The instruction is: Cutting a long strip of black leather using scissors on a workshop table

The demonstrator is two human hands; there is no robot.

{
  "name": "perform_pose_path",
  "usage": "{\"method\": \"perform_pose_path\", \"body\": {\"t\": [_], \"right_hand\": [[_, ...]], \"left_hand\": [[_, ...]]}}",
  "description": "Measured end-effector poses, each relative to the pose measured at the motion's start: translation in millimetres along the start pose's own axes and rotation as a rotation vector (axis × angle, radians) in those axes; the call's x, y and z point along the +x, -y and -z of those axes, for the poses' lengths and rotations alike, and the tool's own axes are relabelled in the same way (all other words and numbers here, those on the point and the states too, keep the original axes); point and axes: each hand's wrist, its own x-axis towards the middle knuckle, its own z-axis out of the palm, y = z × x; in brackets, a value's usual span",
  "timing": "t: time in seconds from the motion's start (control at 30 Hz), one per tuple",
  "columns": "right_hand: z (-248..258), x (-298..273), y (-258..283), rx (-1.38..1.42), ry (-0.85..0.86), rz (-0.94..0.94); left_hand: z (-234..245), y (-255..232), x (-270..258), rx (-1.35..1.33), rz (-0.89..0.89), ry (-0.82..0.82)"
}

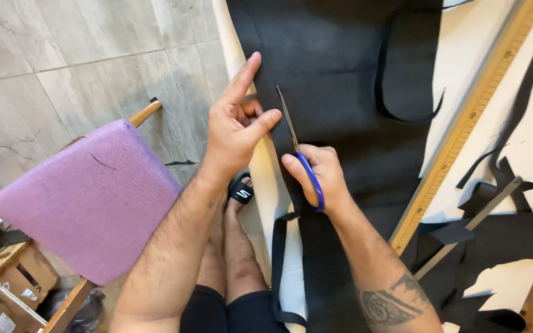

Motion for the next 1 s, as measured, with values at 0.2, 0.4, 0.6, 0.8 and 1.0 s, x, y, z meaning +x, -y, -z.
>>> {"method": "perform_pose_path", "body": {"t": [0.2, 0.4, 0.6, 0.8, 1.0], "right_hand": [[-1.2, -5.8, -18.1, 0.027, -0.039, -0.005], [-8.4, -0.7, -23.8, 0.062, -0.091, -0.008], [-10.7, -1.0, -34.1, 0.141, -0.096, -0.054], [-2.3, -5.2, -30.3, 0.156, -0.074, -0.167], [3.0, -5.4, -14.0, 0.219, 0.000, -0.244]], "left_hand": [[-7.2, 6.4, -0.2, -0.059, 0.010, 0.017], [4.2, 34.9, 10.7, -0.037, 0.008, -0.007], [18.0, 72.9, 13.8, -0.186, 0.046, 0.036], [11.8, 55.5, 11.6, -0.182, 0.101, 0.064], [17.8, -11.3, 25.1, -0.057, 0.351, 0.011]]}}
